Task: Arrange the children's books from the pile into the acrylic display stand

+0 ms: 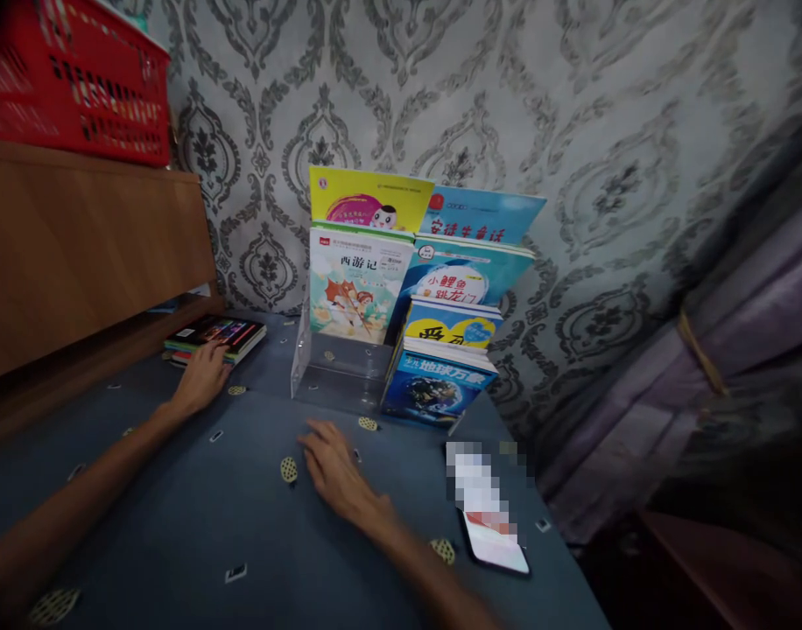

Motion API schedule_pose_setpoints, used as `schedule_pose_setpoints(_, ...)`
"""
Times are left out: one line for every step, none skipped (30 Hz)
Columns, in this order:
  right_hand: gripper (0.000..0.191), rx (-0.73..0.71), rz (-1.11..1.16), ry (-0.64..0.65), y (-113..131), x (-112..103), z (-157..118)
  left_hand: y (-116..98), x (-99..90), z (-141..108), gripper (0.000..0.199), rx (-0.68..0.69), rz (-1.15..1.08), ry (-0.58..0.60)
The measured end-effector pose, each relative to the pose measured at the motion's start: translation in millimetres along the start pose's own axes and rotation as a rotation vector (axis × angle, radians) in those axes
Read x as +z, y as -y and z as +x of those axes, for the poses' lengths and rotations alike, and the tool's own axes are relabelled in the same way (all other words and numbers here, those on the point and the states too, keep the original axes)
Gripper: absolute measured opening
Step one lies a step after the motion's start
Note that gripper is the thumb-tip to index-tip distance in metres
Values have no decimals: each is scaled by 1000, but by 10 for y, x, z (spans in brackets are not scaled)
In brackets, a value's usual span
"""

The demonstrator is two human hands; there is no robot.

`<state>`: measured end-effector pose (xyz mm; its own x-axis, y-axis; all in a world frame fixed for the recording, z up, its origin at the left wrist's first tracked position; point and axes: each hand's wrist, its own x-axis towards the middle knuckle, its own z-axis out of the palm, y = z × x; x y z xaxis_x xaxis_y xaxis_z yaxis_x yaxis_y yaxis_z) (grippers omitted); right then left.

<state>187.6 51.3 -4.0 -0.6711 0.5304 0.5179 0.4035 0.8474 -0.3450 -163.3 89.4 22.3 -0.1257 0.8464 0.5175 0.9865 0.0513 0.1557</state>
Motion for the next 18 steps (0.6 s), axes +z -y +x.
schedule_pose_setpoints(30,-3,8,-4,15,68,-44,57,-6,32,47,-17,23,5)
schedule_pose_setpoints(30,-10,11,-15,28,129,-87,104,-9,68,53,-32,50,17)
schedule_pose_setpoints(30,-18,12,-31,37,180,-126,140,-9,107,58,-45,77,38)
schedule_pose_setpoints(30,-25,11,-45,45,220,-160,166,-6,149,63,-56,98,69)
schedule_pose_setpoints(31,-31,11,-54,50,249,-187,183,1,191,67,-63,112,108)
schedule_pose_setpoints(31,-32,12,-58,55,266,-206,192,11,231,70,-68,121,153)
schedule_pose_setpoints(31,-31,13,-57,61,272,-217,195,22,267,72,-71,129,197)
schedule_pose_setpoints(31,-28,13,-55,67,271,-220,194,34,296,73,-71,137,235)
schedule_pose_setpoints(30,-25,11,-53,74,264,-217,190,45,317,73,-70,146,260)
schedule_pose_setpoints(30,-22,7,-51,81,254,-210,185,53,327,73,-67,156,272)
schedule_pose_setpoints(29,-16,4,-48,88,243,-202,179,57,328,71,-61,169,272)
schedule_pose_setpoints(29,-8,1,-43,94,235,-193,173,56,320,70,-51,183,263)
schedule_pose_setpoints(28,-1,-1,-38,99,228,-186,165,50,304,68,-36,198,253)
schedule_pose_setpoints(28,2,-1,-33,101,224,-182,156,38,282,66,-17,212,243)
schedule_pose_setpoints(28,2,1,-28,100,222,-181,144,21,257,63,2,225,232)
schedule_pose_setpoints(28,-3,3,-24,97,223,-182,129,1,233,60,19,236,222)
schedule_pose_setpoints(28,-9,4,-22,91,226,-186,109,-21,211,57,30,247,211)
schedule_pose_setpoints(29,-13,4,-19,85,230,-191,86,-42,194,54,34,257,200)
